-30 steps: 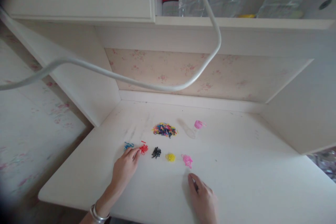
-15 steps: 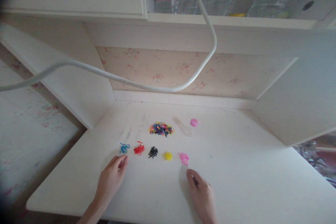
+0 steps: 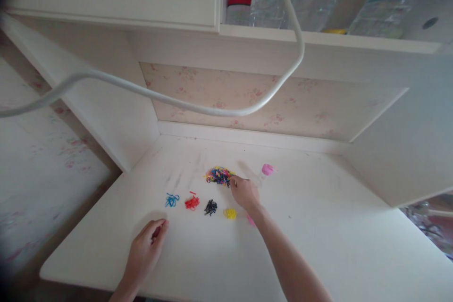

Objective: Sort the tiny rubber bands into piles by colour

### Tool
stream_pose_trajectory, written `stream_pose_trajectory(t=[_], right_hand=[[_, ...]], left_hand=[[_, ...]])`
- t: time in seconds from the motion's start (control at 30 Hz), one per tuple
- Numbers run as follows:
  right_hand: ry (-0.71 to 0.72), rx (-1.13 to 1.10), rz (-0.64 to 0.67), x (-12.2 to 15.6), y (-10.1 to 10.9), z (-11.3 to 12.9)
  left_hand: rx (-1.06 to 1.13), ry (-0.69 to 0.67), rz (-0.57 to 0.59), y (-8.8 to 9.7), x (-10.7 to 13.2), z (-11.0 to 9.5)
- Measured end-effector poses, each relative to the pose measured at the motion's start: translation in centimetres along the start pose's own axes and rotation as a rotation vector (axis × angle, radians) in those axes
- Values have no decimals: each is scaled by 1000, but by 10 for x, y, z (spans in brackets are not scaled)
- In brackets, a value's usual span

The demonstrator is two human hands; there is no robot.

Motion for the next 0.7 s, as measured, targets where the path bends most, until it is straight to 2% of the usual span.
stream_pose_trajectory(t=[0.1,0.23,0.47,0.7], right_hand=[[6,55,32,-25,-6,2],[16,102,79,-40,-11,1],[15,151,97,-43,-17,2],[-67,153,85,-41,-11,-2]], left_hand=[[9,8,-1,1,0,1],[22,13,21,0,0,3],[44,28,55,-2,-3,3],[53,14,62,-3,-2,5]])
Point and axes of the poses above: each hand's wrist, its own x-axis away from the middle knuckle, its own y-axis out of the back of the hand, z = x × y, the point moved 2 cm from there along -x, towards the middle knuckle, and after that the axes turned 10 degrees about y, right-handed, at the moved point
